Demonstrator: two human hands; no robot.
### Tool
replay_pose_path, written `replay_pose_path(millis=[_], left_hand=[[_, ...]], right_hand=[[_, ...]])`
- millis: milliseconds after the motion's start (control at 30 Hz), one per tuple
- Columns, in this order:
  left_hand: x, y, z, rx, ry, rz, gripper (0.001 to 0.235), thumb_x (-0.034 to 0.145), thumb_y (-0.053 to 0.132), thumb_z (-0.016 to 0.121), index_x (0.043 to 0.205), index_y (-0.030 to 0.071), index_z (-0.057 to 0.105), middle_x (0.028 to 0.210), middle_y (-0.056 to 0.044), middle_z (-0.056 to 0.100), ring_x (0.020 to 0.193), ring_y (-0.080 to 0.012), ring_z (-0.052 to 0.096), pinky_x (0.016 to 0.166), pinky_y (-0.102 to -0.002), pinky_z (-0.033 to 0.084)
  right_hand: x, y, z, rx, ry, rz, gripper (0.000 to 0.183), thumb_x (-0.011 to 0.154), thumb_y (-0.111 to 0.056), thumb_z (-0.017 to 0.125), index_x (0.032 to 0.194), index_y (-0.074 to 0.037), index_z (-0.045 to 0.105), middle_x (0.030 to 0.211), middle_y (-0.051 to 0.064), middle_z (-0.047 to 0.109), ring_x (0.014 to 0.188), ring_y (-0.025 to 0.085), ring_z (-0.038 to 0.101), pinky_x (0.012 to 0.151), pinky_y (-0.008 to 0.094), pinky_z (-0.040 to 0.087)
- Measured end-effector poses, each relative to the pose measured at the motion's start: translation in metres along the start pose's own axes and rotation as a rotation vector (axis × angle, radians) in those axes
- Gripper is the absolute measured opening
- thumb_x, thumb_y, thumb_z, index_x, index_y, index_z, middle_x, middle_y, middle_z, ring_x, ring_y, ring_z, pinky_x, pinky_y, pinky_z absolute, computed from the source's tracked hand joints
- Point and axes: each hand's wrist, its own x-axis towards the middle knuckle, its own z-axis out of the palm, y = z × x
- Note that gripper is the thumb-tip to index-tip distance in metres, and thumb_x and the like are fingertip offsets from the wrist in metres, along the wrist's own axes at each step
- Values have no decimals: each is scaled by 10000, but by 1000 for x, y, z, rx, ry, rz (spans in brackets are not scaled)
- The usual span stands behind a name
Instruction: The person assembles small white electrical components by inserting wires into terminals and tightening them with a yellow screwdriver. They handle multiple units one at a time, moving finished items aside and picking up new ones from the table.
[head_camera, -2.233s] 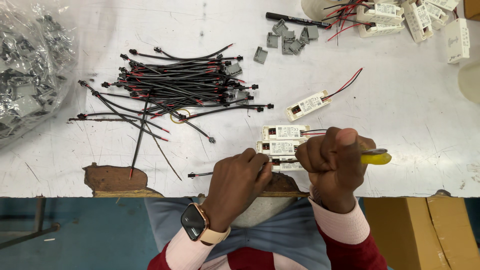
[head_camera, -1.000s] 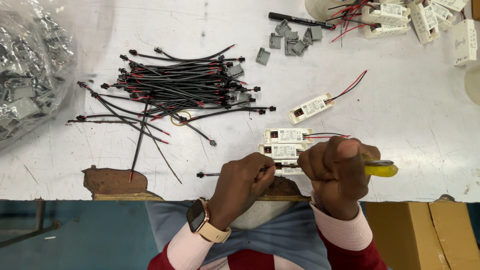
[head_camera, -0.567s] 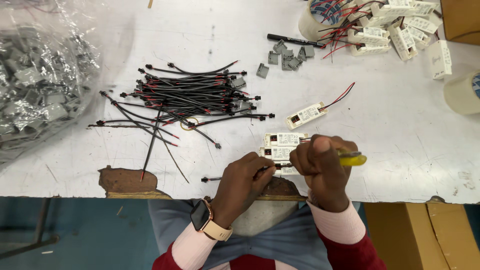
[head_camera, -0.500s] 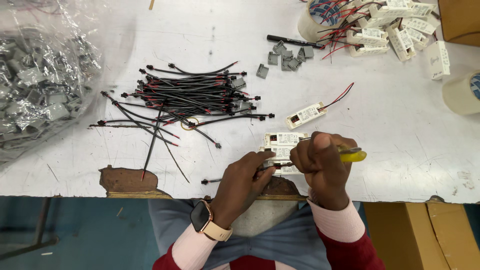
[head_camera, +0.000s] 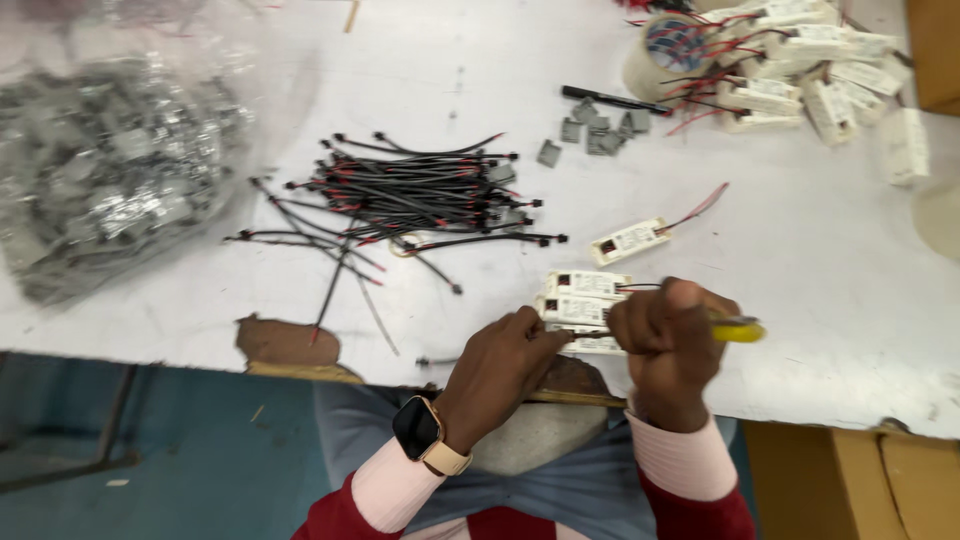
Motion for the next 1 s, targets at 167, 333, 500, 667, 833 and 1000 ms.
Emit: replay_pose_path(millis=[167, 333, 500, 667, 833, 1000], left_hand=[[-3, -8, -38, 188, 329, 3, 257, 936, 82, 643, 1170, 145, 731, 1023, -51, 683, 816, -268, 655, 703, -418, 531], [3, -30, -52, 479, 153, -353, 251, 959, 334, 687, 1001, 89, 718, 933, -138, 636, 763, -323, 655, 612, -443, 529], [-21, -24, -33, 418, 157, -398, 183, 952, 225, 655, 921, 46, 677, 921, -147, 626, 757, -328, 667, 613, -431, 545], [-47, 0, -56, 114, 252, -582, 180, 894, 110, 687, 1052, 23, 701, 980, -131, 703, 731, -246, 740, 615, -350, 591], [-70, 45, -72, 28, 428, -482, 225, 866, 42, 726, 1088, 10, 702, 923, -108, 727, 696, -167, 742, 585, -281, 596], [-81, 67, -62, -120, 437, -298, 290, 848, 31, 755, 1129, 3, 688, 915, -99, 738, 743, -132, 764, 618, -252, 619]], right_hand=[[-13, -23, -4, 160, 144, 31, 521, 1126, -359, 520, 695, -166, 300, 492, -43, 193, 429, 77, 150, 447, 299, 157], [-27, -66, 14, -80, 237, 91, 499, 1070, -295, 558, 646, -158, 333, 538, -60, 226, 435, 73, 173, 423, 278, 160], [-34, -67, 26, -691, 173, 482, 293, 873, -247, 702, 660, -54, 646, 563, -9, 526, 501, 81, 406, 454, 281, 303], [-44, -52, 26, -680, 198, 823, 332, 870, -293, 770, 752, 17, 741, 558, 44, 558, 491, 113, 452, 475, 266, 348], [-50, -23, 43, -650, 81, 959, 323, 858, -307, 769, 866, 15, 789, 619, 34, 635, 502, 81, 448, 465, 248, 315], [-48, -6, 66, -287, 40, 816, 357, 915, -293, 692, 1016, 34, 793, 703, 29, 656, 495, 48, 406, 451, 220, 313]])
